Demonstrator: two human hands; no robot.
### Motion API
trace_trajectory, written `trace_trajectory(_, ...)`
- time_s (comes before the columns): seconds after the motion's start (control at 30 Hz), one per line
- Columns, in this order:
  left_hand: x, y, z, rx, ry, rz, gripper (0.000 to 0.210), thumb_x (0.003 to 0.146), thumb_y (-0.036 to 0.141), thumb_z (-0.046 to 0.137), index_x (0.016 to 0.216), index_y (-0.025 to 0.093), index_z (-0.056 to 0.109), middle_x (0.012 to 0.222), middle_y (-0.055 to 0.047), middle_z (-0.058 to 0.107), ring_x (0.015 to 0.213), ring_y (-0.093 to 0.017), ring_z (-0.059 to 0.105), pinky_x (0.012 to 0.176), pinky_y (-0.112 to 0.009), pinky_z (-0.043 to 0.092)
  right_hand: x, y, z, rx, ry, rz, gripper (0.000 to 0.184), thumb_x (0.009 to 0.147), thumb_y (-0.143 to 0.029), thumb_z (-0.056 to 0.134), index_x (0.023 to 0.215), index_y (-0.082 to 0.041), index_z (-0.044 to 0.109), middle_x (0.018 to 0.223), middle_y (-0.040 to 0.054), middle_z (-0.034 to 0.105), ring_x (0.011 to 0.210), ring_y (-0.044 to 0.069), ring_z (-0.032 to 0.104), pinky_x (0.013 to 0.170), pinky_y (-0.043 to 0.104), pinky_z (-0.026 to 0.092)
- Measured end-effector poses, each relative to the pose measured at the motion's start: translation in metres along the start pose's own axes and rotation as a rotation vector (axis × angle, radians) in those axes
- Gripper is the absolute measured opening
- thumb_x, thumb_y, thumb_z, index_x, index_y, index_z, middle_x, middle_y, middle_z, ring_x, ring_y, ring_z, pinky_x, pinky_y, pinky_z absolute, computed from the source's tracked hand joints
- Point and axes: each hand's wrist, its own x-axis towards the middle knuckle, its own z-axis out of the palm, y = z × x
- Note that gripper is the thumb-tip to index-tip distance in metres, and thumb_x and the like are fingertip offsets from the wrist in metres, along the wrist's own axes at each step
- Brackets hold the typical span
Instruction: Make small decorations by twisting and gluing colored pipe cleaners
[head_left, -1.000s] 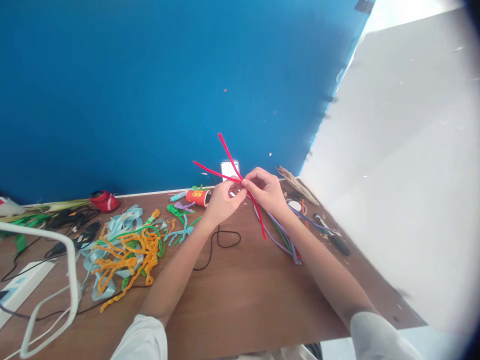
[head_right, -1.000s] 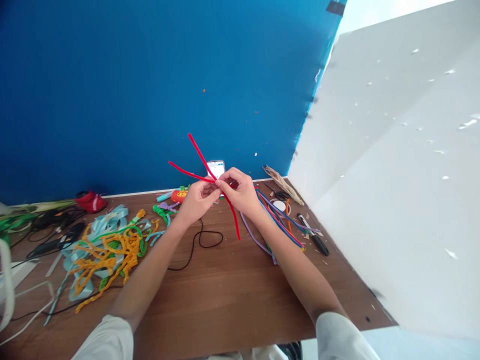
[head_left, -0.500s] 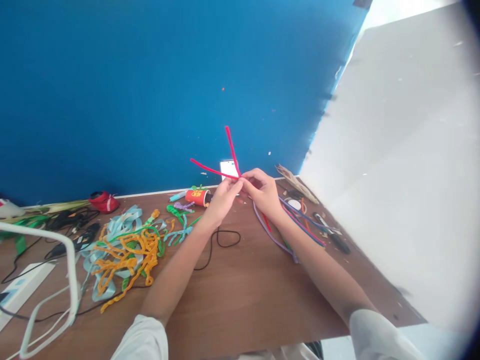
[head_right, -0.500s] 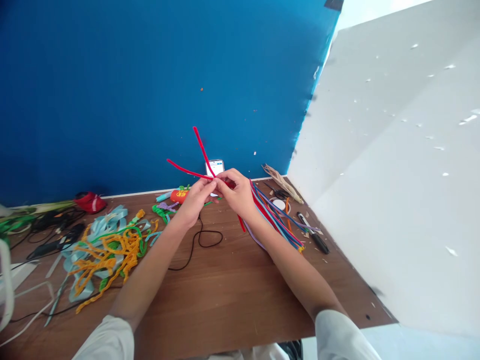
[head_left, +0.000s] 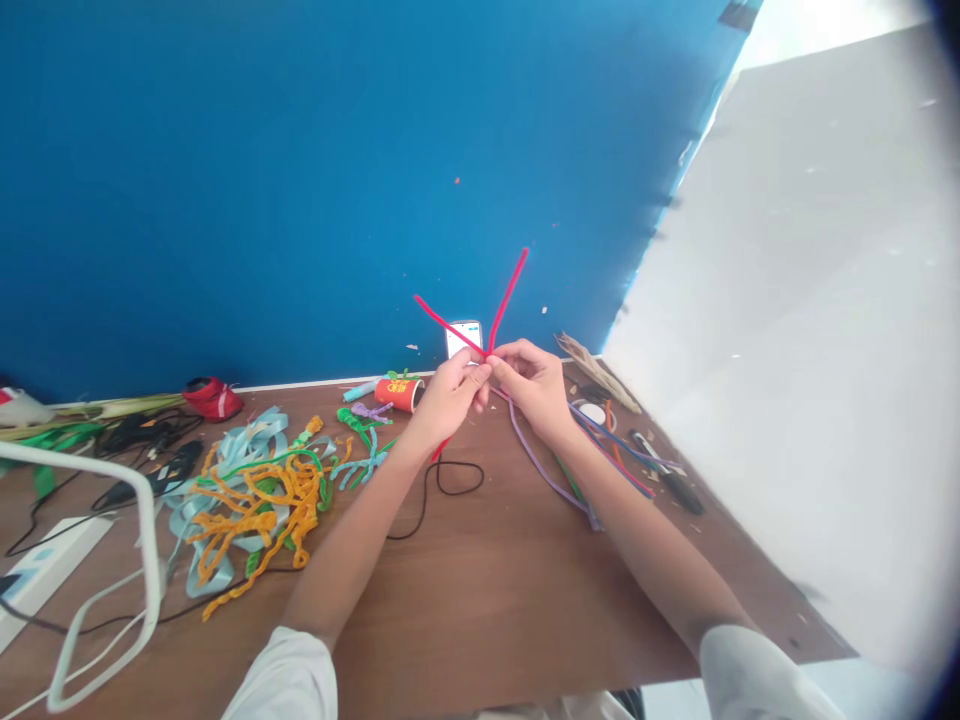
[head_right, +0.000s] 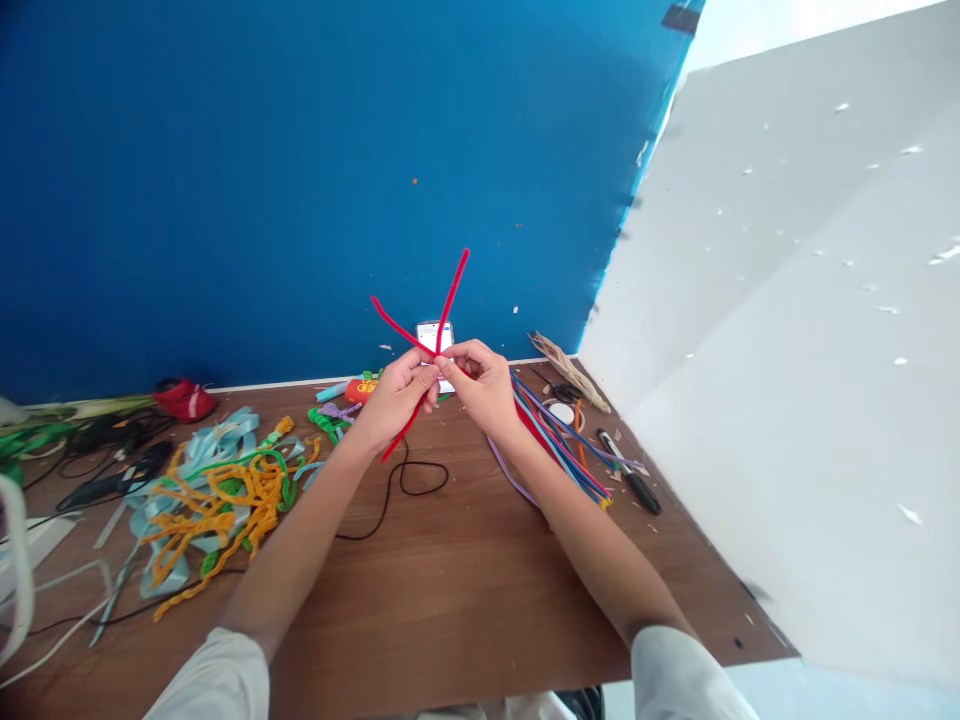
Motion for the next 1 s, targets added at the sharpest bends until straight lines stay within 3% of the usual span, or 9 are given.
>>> trace_trajectory(0.17,-0.001,-0.001,-0.006,0.235,0.053,0.018,0.026,0.094,0.044,0.054,0.095,0.019,0.061,0.06,0.004,0.059,0.043,-0.008,0.05,0.045,-0.02,0.036,0.001,-0.007,-0.005,-0.223,-0.013,-0.109,0.018,0.09,-0.034,0.065,0.08,-0.019,0.07,0.074,0.0003,0.058,0.065,0.013,0.05,0.06,0.028,0.039)
trace_trajectory(0.4,-0.005,0.008,-0.008,0.308,0.098,0.069,0.026,0.092,0.045,0.056,0.091,0.021,0.067,0.053,0.004,0.056,0.043,-0.01,0.046,0.047,-0.022,0.032,0.003,-0.012,-0.009,-0.343,-0.107,-0.217,0.014,0.091,-0.033,0.063,0.089,-0.021,0.068,0.086,0.0029,0.066,0.071,0.015,0.057,0.063,0.029,0.042)
trace_trajectory(0.73,-0.002,-0.001,-0.004,0.842,0.22,0.237,0.023,0.093,0.033,0.053,0.082,0.024,0.071,0.054,0.0,0.053,0.048,-0.014,0.038,0.057,-0.029,0.018,0.004,-0.016,-0.013,-0.311,-0.122,-0.12,0.018,0.09,-0.035,0.064,0.084,-0.019,0.069,0.079,0.0022,0.067,0.067,0.014,0.057,0.062,0.028,0.042)
trace_trajectory(1.0,-0.007,-0.006,0.004,0.863,0.195,0.373,0.028,0.098,0.034,0.044,0.086,0.023,0.067,0.077,-0.005,0.07,0.067,-0.018,0.057,0.064,-0.028,0.029,0.009,-0.007,-0.019,-0.011,-0.015,0.075,0.028,0.083,-0.041,0.071,0.068,-0.018,0.064,0.058,-0.0023,0.055,0.055,0.012,0.046,0.054,0.027,0.036)
